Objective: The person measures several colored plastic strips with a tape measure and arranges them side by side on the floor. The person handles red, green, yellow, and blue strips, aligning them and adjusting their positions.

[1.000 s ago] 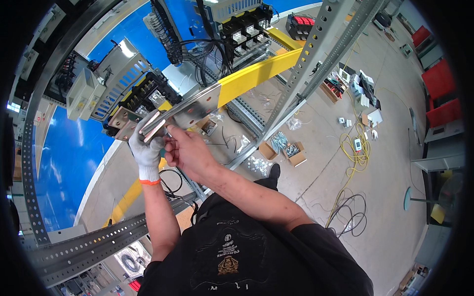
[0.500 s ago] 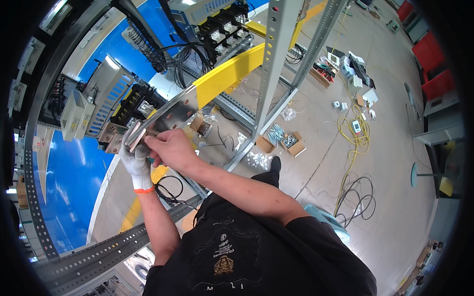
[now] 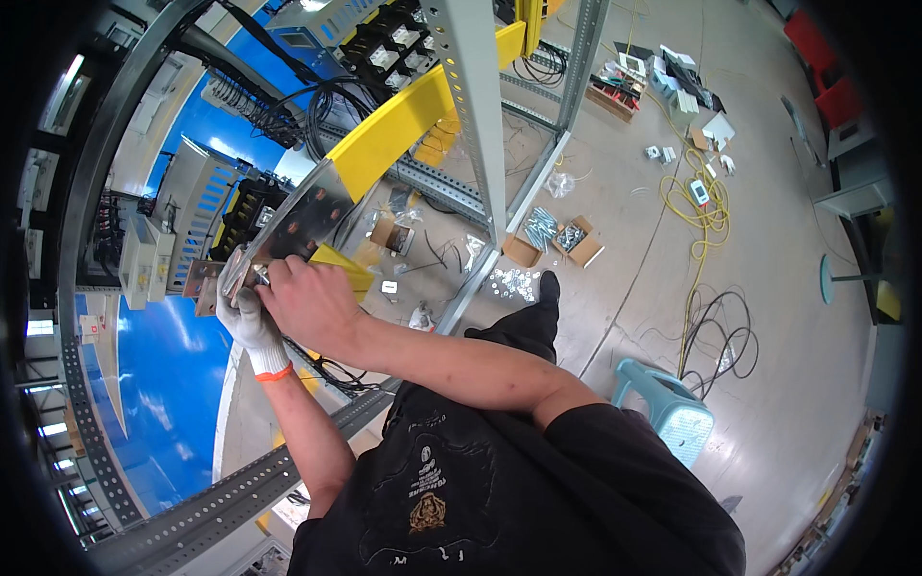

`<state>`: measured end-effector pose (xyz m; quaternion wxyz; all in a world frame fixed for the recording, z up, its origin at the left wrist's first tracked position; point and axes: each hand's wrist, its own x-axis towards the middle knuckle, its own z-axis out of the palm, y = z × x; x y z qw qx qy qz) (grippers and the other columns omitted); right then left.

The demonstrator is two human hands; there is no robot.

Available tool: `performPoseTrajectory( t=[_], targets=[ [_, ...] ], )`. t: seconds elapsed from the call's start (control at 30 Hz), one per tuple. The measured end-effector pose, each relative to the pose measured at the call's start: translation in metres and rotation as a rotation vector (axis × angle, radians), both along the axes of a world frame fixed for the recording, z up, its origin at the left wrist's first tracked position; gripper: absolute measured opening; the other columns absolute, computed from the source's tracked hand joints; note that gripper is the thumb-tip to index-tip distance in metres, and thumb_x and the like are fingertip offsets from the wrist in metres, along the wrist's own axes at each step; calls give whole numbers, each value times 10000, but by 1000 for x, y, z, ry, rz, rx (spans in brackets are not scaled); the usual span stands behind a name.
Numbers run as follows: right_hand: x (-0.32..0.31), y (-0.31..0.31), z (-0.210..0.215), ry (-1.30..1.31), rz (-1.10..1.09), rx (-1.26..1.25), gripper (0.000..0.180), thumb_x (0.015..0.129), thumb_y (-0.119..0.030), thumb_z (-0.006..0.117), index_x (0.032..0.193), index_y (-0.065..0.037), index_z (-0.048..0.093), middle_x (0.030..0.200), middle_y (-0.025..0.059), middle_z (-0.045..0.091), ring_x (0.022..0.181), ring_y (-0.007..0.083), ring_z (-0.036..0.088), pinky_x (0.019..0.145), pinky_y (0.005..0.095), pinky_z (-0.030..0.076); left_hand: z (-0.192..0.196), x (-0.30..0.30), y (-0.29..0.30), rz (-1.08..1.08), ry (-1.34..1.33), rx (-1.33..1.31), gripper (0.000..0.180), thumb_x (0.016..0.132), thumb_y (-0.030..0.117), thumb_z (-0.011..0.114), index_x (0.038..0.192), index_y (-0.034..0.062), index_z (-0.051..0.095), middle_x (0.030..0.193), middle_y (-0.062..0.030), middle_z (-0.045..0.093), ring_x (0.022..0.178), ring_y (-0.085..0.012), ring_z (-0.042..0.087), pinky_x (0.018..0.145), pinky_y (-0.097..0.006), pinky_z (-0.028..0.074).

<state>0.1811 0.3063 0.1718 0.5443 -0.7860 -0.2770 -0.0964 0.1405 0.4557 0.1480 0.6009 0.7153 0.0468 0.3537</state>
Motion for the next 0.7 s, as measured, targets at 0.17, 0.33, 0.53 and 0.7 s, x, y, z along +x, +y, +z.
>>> performPoseTrajectory(
  t=[0.17,0.33,0.53,0.7],
  targets=[
    [15,-21,-23,376,133,307,275,878,-265,698,958,-25,592,830,144,652,763,374,673,657,476,530,-1,-1,4,-25,8,42,905,834,587,776,1361,-108,534,1233,-169,664,1080,-219,655,949,-337,524],
    [79,-42,-70,77,-315,200,440,806,-230,735,1131,-8,539,1092,204,580,945,402,627,758,486,532,-3,-5,11,-48,28,107,756,920,553,698,1341,-61,569,1223,-126,649,1054,-191,638,893,-327,535],
    [121,-47,-71,-173,-343,123,562,688,-203,763,1165,-7,538,1043,196,543,940,384,610,761,461,569,0,-9,18,-148,56,31,670,934,495,702,1361,2,550,1240,-99,648,1120,-229,651,904,-405,600],
    [124,-40,-69,-63,-364,83,455,703,-172,729,1103,-28,567,1016,178,577,894,383,639,777,478,572,2,-12,25,-76,100,74,840,860,568,755,1364,-67,535,1213,-128,639,1099,-226,635,941,-377,559]
  ],
)
